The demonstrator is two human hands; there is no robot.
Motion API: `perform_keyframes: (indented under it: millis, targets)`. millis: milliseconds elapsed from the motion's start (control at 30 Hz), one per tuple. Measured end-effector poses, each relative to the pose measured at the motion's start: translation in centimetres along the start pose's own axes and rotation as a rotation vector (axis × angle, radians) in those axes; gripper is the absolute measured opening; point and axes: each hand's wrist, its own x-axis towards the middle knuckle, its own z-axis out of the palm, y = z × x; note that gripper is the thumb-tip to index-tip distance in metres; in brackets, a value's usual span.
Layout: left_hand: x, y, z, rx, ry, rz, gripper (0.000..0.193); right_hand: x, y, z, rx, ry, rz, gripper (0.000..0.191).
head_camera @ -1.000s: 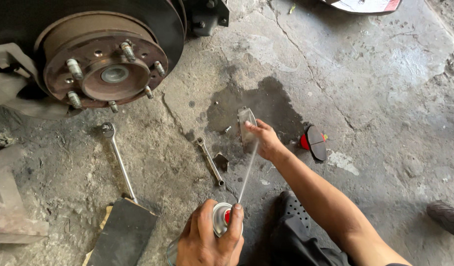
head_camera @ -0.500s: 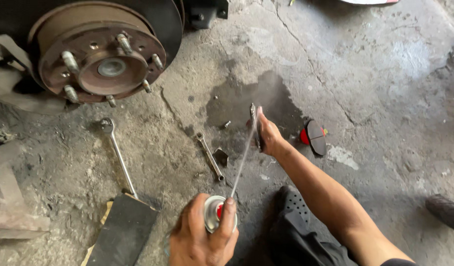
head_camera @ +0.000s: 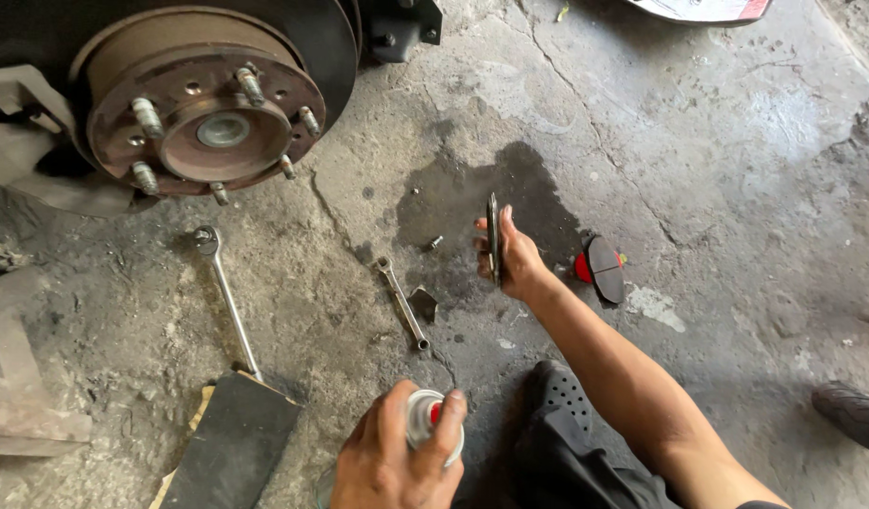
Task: The person sits on the workshop floor and sprays brake cleaner from an aerosol can onto brake pads, then onto the brake disc and hub of a raised vehicle. They turn the pads over while spraying and finally wipe the disc and hub with a cloth.
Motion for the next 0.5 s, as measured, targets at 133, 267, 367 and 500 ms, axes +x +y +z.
perform_keyframes:
  millis: [133,267,367,500]
  targets:
    - [-0.6,-0.9,-0.5,-0.019,0.185,-0.151,0.072,-2.3,-2.7,-1.6,0.076,-0.528,-0.036,0.039]
    - [-0.9,-2.7,-1.9,0.016,0.287,-0.214,0.073,-3.2,-4.5,-2.3,-0.256,-0.566,-0.129,0.053]
    - [-0.7,-3.4,-2.3,0.104,0.294,-0.238,0.075,-2.6,-2.8,-2.1,-1.153,-0.125,-0.323,0.052]
    - [-0.5,-3.2,-2.3,0.108,0.334,-0.212,0.072,-2.8,0.4,-3.1,-0.882,0.13,-0.201,0.082]
